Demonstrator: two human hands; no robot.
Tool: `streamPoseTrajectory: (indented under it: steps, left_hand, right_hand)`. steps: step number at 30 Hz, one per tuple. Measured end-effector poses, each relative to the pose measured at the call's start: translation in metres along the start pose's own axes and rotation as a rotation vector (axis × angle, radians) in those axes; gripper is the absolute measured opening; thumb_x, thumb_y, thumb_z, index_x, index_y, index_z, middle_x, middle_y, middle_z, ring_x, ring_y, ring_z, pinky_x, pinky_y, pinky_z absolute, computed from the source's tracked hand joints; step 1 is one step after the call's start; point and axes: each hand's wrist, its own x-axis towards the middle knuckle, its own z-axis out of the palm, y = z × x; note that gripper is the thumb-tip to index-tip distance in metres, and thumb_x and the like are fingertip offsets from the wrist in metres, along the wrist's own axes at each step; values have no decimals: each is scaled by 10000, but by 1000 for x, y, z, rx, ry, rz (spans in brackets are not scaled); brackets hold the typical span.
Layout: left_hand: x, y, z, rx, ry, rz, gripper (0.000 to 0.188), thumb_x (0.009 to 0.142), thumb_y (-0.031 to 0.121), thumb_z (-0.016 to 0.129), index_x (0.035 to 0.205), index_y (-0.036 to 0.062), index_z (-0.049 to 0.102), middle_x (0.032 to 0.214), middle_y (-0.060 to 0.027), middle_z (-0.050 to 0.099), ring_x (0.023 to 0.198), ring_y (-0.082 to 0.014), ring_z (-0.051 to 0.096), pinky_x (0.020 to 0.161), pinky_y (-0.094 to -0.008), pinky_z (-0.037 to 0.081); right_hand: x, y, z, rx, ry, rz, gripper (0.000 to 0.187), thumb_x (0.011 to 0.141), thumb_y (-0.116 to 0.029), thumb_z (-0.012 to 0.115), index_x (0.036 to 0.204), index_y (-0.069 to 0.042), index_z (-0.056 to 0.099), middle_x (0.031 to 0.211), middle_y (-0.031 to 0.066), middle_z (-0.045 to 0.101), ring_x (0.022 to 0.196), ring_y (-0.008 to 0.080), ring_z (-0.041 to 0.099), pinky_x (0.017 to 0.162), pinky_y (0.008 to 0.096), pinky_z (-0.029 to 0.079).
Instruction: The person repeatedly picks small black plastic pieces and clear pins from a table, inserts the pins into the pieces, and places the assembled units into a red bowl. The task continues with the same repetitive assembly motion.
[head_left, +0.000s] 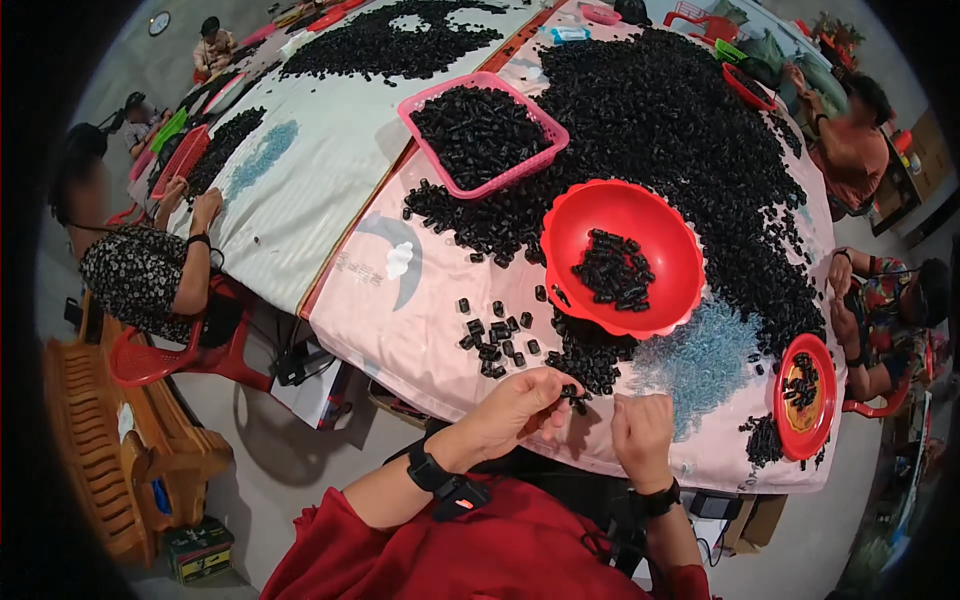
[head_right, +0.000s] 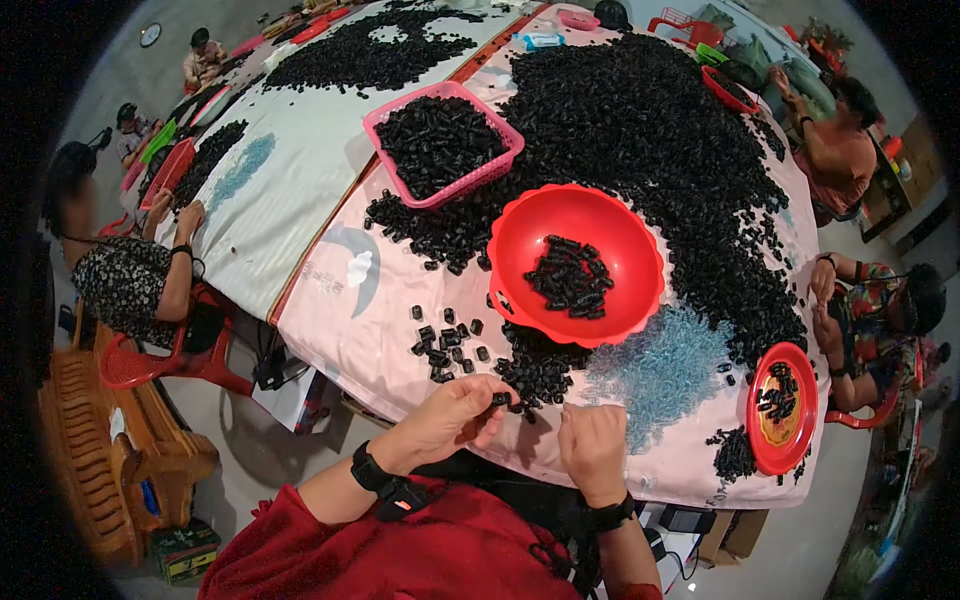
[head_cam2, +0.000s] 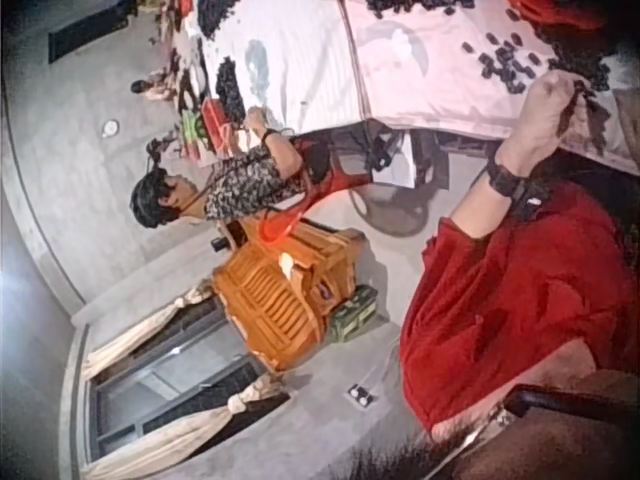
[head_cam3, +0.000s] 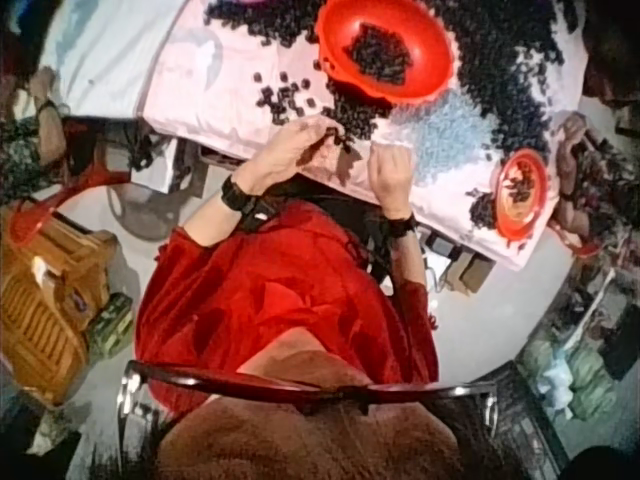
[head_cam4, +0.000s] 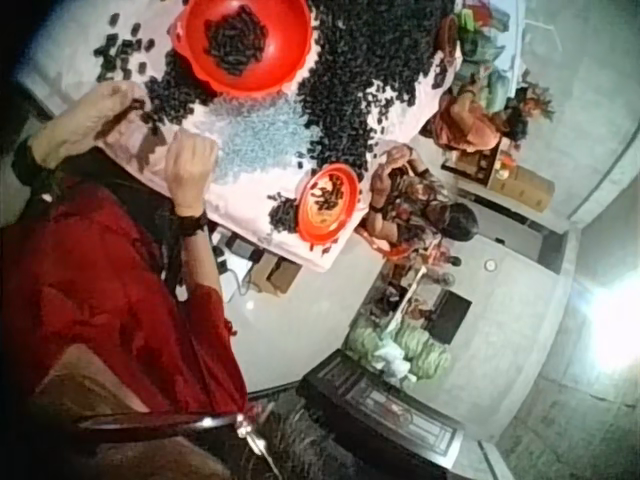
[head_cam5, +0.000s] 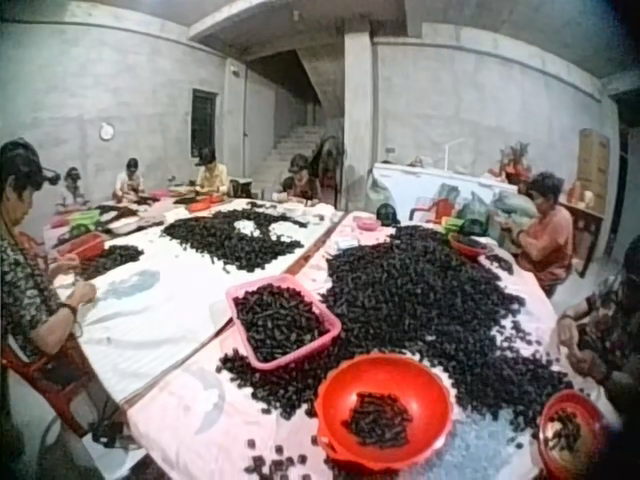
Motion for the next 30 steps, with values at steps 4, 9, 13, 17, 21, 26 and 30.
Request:
streamPoseTrajectory:
  steps: [4, 9, 13, 17, 21, 26, 30]
  left_hand:
    - [-1, 1, 2, 43, 71, 51, 478, 1048, 498, 660, 1170, 36, 663, 838, -1, 598, 703, -96, 591, 587, -256, 516]
    - [-2, 1, -7, -2, 45, 12, 447, 1093, 457, 617, 1189, 23, 674, 853, 8, 627, 724, -81, 630, 634, -249, 558]
    - [-2, 12, -15, -128, 3, 20, 391, 1128, 373, 584, 1246, 9, 665, 984, -36, 707, 811, -141, 713, 737, -277, 624]
    - [12, 46, 0, 75, 44, 46, 315, 1122, 250, 604, 1321, 8, 642, 1103, -66, 707, 998, -180, 741, 861, -331, 642]
    - [54, 70, 27, 291, 86, 117, 276, 1107, 184, 613, 1312, 3, 645, 1215, -91, 688, 1034, -180, 727, 885, -329, 632]
    - [122, 64, 32, 629, 122, 343, 442, 1039, 201, 687, 1400, -45, 617, 1298, -147, 682, 1194, -224, 669, 1026, -335, 543]
    - [148, 50, 23, 896, 213, 568, 569, 1005, 313, 667, 1386, -102, 586, 1265, -219, 676, 1170, -280, 660, 992, -390, 528]
  right_hand:
    - [0, 5, 4, 16, 61, 15, 106, 882, 38, 719, 959, -31, 697, 825, 106, 606, 771, 327, 565, 761, 450, 429]
    - [-5, 11, 5, 1, 129, -31, 131, 870, 9, 728, 987, -42, 706, 817, 103, 595, 759, 323, 568, 749, 457, 433]
    - [-6, 13, 6, 25, 142, -32, 152, 844, 20, 727, 979, -46, 705, 810, 103, 595, 755, 328, 572, 743, 457, 433]
    - [-5, 13, 6, 32, 148, -19, 138, 844, 20, 724, 958, -56, 702, 807, 106, 598, 757, 334, 573, 747, 457, 434]
    - [-3, 8, 2, 20, 125, 16, 122, 843, 21, 723, 939, -47, 691, 798, 109, 581, 759, 342, 563, 752, 464, 438]
    - [-8, 11, 8, 10, 110, 16, 116, 845, 25, 722, 940, -33, 690, 800, 117, 579, 762, 343, 562, 750, 470, 438]
    - [-8, 10, 12, 21, 129, 1, 130, 829, 51, 723, 928, -28, 692, 788, 119, 575, 748, 345, 555, 747, 467, 436]
